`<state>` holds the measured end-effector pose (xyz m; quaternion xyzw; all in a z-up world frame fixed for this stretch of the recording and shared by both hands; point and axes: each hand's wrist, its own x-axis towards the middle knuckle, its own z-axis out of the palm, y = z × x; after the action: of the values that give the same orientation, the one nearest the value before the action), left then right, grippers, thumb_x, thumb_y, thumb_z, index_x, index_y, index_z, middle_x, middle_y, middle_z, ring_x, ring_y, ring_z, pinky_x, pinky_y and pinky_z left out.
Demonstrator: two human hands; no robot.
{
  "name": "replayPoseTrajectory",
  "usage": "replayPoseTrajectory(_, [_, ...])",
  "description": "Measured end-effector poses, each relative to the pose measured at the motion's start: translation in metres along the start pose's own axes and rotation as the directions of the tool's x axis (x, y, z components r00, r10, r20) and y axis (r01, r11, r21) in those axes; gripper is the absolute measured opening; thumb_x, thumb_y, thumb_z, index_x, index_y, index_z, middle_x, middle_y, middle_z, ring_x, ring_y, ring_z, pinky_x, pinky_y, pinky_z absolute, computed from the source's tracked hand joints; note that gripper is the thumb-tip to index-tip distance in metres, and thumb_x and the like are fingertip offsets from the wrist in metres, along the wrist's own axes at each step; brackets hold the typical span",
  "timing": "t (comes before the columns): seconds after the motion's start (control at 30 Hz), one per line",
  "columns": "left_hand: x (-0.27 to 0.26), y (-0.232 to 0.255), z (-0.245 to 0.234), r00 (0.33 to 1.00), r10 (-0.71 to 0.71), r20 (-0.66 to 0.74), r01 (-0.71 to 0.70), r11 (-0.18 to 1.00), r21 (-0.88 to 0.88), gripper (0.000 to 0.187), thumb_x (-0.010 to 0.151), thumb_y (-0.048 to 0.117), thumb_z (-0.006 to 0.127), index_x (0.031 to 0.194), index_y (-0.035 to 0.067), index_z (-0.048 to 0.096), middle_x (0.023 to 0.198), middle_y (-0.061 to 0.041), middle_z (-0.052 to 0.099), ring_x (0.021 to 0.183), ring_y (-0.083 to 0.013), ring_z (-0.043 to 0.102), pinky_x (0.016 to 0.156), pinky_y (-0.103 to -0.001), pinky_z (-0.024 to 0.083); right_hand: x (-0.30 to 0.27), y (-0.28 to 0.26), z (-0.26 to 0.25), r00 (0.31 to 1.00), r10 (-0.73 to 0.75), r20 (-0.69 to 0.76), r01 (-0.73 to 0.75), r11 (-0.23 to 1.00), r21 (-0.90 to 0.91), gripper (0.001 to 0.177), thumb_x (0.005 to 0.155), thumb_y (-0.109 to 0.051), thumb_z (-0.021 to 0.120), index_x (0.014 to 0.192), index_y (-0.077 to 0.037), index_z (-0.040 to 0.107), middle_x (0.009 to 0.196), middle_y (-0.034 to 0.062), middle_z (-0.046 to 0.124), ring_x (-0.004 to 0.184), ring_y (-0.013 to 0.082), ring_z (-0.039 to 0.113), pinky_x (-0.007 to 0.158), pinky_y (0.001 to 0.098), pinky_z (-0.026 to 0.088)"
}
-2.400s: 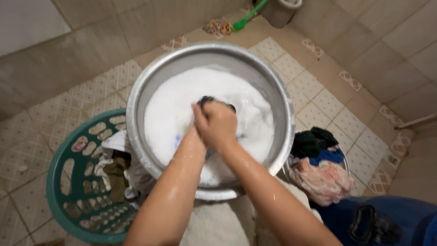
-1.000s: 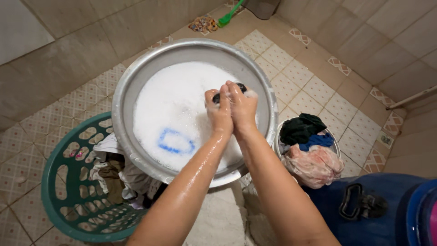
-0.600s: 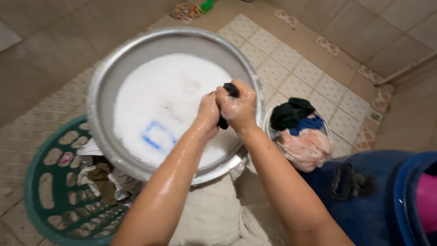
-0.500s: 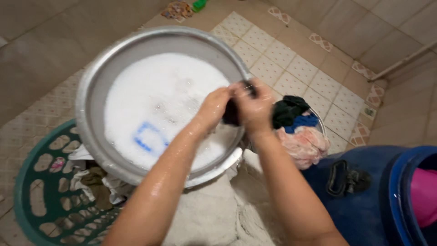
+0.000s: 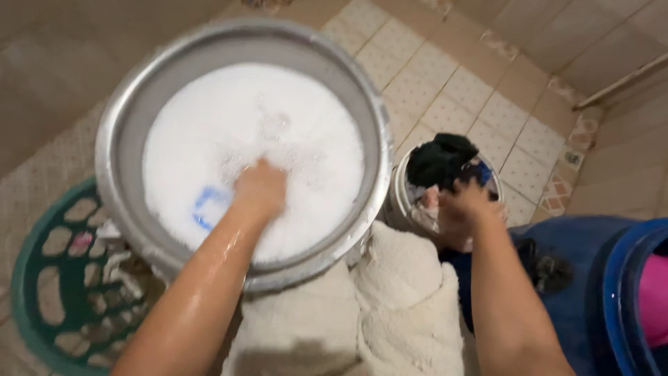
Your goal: The person washes various pieces of clothing by hand in a metal basin filled with soapy water. They scrub and rinse items, then transfer them to a green laundry basket. At one point, they apply liquid from a purple bottle onto a garment before continuing to wash.
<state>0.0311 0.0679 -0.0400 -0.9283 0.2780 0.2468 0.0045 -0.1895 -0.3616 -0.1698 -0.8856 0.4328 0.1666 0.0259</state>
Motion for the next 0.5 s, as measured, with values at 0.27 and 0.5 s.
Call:
replayPoseTrajectory(0.27, [-0.011, 0.01, -0.072, 0.926, 0.206, -0.317, -0.364, 0.711, -0.601, 0.043, 0.072, 0.013, 0.073, 0.115, 0.009, 0.072, 0.11, -0.014, 0.075, 0.102, -0.0269, 0.072, 0.092, -0.037, 0.055, -0.142, -0.19, -0.175, 0.658, -0.318, -0.683, 0.722, 0.007, 0.692, 0.046, 0.09, -0.029, 0.075, 0.129, -0.005, 0.068, 0.118, 0.0073, 0.07, 0.106, 0.0184, 0.065, 0.097, 0.0379, 0.055])
replayPoseTrajectory(0.5, [-0.023, -0.042, -0.086, 0.916, -0.097, -0.389, -0.389, -0.452, -0.803, 0.028, 0.086, 0.019, 0.071, 0.113, 0.01, 0.07, 0.108, -0.006, 0.072, 0.098, -0.0215, 0.07, 0.086, -0.04, 0.057, -0.163, -0.265, -0.182, 0.774, -0.622, -0.116, 0.32, 0.226, 0.92, 0.031, 0.081, -0.018, 0.073, 0.107, -0.001, 0.076, 0.094, 0.006, 0.076, 0.089, 0.0176, 0.068, 0.085, 0.0318, 0.052])
